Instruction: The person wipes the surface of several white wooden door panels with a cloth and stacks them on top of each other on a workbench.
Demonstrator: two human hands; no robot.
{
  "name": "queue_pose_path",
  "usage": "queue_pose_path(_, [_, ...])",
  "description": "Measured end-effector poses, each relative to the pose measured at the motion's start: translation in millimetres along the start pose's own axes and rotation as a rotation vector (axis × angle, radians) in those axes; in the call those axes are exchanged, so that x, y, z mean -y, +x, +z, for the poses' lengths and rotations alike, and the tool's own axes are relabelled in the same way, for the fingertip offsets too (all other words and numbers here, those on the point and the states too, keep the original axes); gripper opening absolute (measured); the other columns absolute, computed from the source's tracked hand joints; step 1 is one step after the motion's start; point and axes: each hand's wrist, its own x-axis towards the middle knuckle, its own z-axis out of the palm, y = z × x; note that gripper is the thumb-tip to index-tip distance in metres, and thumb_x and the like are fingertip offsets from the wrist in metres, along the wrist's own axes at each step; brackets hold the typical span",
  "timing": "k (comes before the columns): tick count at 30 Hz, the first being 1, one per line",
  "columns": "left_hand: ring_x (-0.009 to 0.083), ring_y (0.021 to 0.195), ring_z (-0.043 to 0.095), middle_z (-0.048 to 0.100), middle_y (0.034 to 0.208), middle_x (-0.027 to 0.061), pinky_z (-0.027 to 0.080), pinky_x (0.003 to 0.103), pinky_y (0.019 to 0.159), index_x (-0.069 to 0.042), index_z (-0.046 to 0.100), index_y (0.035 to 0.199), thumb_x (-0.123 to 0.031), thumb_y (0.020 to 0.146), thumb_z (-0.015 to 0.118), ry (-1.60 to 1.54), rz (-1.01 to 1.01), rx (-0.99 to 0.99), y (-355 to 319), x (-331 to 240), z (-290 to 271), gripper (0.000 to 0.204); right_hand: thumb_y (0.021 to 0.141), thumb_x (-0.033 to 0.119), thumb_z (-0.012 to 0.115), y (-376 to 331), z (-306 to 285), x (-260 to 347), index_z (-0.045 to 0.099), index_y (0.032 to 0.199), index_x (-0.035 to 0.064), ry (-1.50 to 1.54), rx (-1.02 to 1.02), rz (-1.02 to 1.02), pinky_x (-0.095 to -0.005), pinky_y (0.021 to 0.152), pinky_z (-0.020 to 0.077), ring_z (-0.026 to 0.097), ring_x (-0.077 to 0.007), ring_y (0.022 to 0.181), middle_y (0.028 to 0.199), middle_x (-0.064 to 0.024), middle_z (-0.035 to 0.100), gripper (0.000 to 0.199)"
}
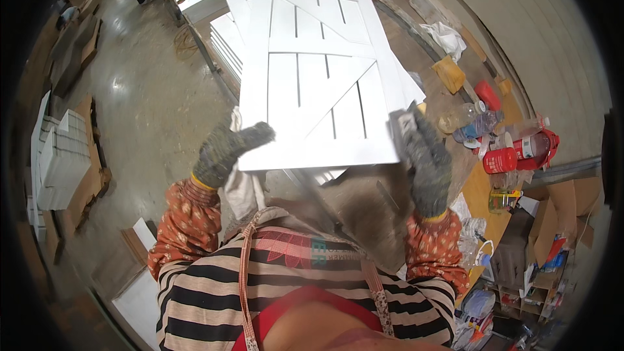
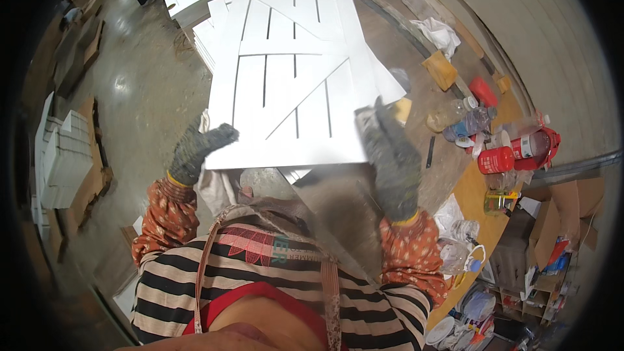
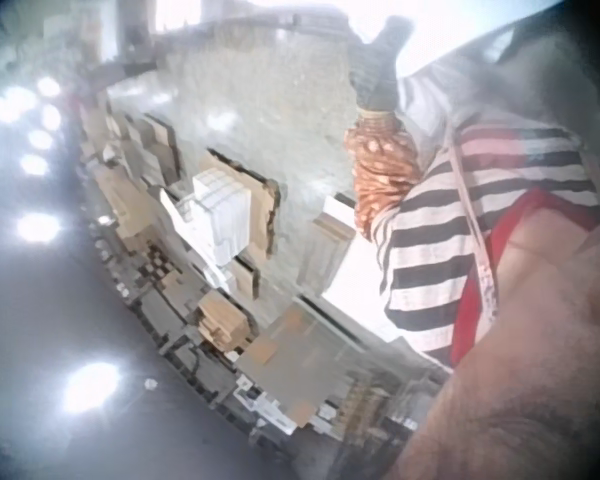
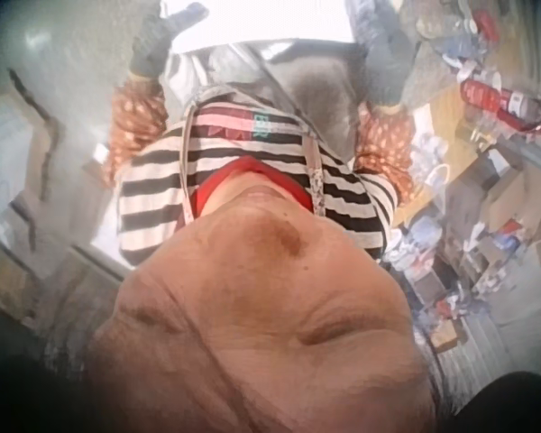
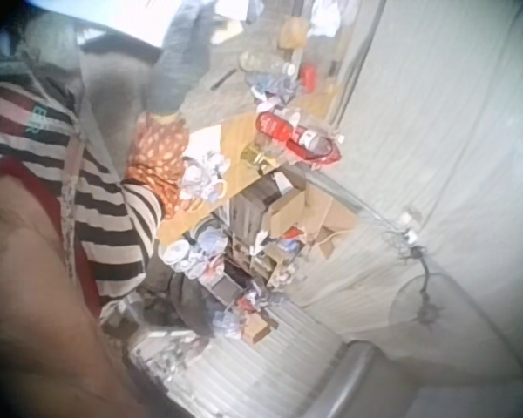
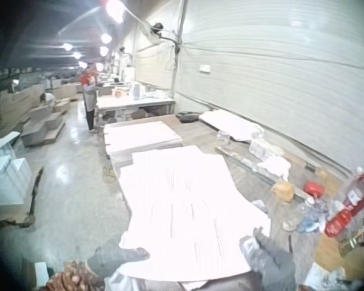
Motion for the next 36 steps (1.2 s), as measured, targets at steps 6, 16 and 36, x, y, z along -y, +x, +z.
queue_pose_path(6, [0.0252, 0.106, 0.067, 0.070, 0.112, 0.0166, 0.053, 0.034, 0.096, 0.005, 0.067, 0.113, -0.007, 0.096, 0.056, -0.679, -0.514, -0.104, 8, 39, -46, 0.024, 0.094, 0.005, 0.061, -3, -9, 22, 0.060, 0.125, 0.0026, -0.057, 0.319, -0.130, -0.0374, 0.089, 0.0564, 0.065, -0.0342, 0.109, 0.127, -0.0203, 0.062, 0.031])
queue_pose_path(16, [0.0151, 0.084, 0.069, 0.072, 0.090, 0.0093, 0.055, 0.028, 0.079, 0.003, 0.065, 0.108, 0.000, 0.085, 0.065, -0.745, -0.612, -0.132, 30, 29, -53, 0.023, 0.089, 0.020, 0.065, 142, 91, 25, 0.061, 0.128, 0.0076, -0.385, 0.403, -0.557, -0.0397, 0.094, 0.0505, 0.061, -0.0317, 0.109, 0.131, -0.0167, 0.058, 0.042])
queue_pose_path(36, [0.0204, 0.089, 0.070, 0.072, 0.097, 0.0153, 0.057, 0.031, 0.081, 0.005, 0.054, 0.128, -0.003, 0.087, 0.068, -1.009, -0.741, -0.251, 63, 30, -54, 0.045, 0.089, 0.022, 0.060, 194, 164, -14, 0.064, 0.120, 0.0101, -0.516, 0.316, -0.725, -0.0440, 0.085, 0.0498, 0.061, -0.0303, 0.105, 0.117, -0.0124, 0.065, 0.033])
